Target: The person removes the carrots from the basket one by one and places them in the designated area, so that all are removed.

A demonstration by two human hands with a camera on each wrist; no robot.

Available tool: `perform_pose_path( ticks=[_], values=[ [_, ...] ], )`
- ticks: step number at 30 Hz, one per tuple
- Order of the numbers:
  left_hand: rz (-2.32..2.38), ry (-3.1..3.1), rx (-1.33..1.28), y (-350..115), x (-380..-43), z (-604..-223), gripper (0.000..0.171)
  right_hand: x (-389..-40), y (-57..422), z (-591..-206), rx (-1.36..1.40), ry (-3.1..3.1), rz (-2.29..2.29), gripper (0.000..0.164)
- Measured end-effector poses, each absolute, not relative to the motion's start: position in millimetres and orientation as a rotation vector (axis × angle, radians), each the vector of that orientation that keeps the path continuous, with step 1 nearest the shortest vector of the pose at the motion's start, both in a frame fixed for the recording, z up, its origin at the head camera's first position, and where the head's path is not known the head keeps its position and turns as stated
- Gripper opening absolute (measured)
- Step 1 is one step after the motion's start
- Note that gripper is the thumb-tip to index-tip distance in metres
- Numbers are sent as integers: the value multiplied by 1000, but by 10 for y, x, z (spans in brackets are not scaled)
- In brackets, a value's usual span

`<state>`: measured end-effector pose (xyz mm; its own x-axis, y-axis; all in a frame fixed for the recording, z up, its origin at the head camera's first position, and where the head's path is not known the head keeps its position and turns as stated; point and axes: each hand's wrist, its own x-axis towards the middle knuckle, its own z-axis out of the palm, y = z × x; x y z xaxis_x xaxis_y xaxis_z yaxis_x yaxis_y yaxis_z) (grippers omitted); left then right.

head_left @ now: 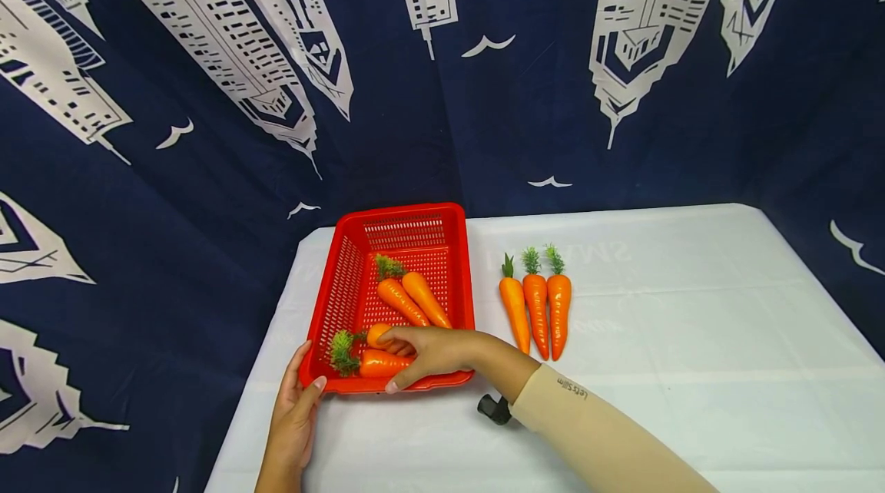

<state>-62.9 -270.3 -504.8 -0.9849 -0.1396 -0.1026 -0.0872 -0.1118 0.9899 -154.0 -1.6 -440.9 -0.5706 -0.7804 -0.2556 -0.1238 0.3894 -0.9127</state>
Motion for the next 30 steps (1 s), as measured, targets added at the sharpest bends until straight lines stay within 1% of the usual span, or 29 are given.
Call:
perform_pose_path(
  ticks=[11, 21, 27, 30],
  values=[
    [-2308, -2071, 271, -2709, -635, -5037, 67, -1540, -34, -4410, -765, 1993, -1168, 73],
    [-2315, -2063, 221, -2700, -621, -5024, 65, -1539, -29, -4409, -753, 2022, -1185, 62],
    [-2318, -2058, 215, -2693, -609, -5009, 65, -1547, -26, -4417, -749, 2000, -1260, 50],
    [-2322, -2053, 213, -2694, -610, -5011, 65, -1551, -24, -4430, -752, 1976, -1306, 47]
  ],
)
